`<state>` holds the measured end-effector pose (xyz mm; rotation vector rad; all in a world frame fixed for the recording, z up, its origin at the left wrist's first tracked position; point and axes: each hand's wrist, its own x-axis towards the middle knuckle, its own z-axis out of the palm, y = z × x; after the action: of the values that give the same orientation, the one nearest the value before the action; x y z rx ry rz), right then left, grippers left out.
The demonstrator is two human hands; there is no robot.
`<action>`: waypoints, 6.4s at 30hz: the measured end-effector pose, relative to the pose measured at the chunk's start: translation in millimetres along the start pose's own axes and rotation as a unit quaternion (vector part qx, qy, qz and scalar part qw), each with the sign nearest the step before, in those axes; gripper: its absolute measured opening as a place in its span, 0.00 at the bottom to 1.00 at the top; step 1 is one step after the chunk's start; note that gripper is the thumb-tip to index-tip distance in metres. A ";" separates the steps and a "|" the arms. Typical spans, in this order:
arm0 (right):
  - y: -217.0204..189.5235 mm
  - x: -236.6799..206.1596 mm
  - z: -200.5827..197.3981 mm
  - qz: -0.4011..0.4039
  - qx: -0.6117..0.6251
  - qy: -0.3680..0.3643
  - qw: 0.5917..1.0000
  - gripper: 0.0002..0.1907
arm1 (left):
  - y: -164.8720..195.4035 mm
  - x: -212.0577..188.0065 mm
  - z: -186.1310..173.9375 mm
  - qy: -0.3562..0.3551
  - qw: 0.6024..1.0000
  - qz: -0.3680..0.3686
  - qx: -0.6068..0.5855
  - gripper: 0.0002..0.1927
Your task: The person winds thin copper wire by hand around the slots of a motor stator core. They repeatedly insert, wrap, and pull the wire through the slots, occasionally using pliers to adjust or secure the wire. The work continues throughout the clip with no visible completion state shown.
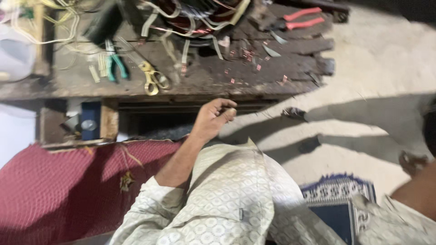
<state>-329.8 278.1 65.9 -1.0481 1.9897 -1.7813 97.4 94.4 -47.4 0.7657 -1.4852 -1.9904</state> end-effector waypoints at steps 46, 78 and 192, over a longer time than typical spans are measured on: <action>-35.5 48.2 347.3 -0.295 -0.053 -0.181 0.937 0.07 | 124.1 155.2 -42.5 0.251 0.790 0.348 0.438 0.17; -42.5 25.0 369.1 0.315 0.370 -0.218 0.846 0.16 | 127.0 158.6 -37.7 0.255 0.809 0.398 0.349 0.11; -34.0 56.4 331.1 -0.110 0.026 -0.155 0.982 0.12 | 133.2 215.2 -57.4 0.162 0.770 0.457 0.415 0.05</action>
<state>-148.8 -6.1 44.3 -1.4741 1.6867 -1.6395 -0.1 -129.2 41.1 0.4753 -1.9611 -0.4099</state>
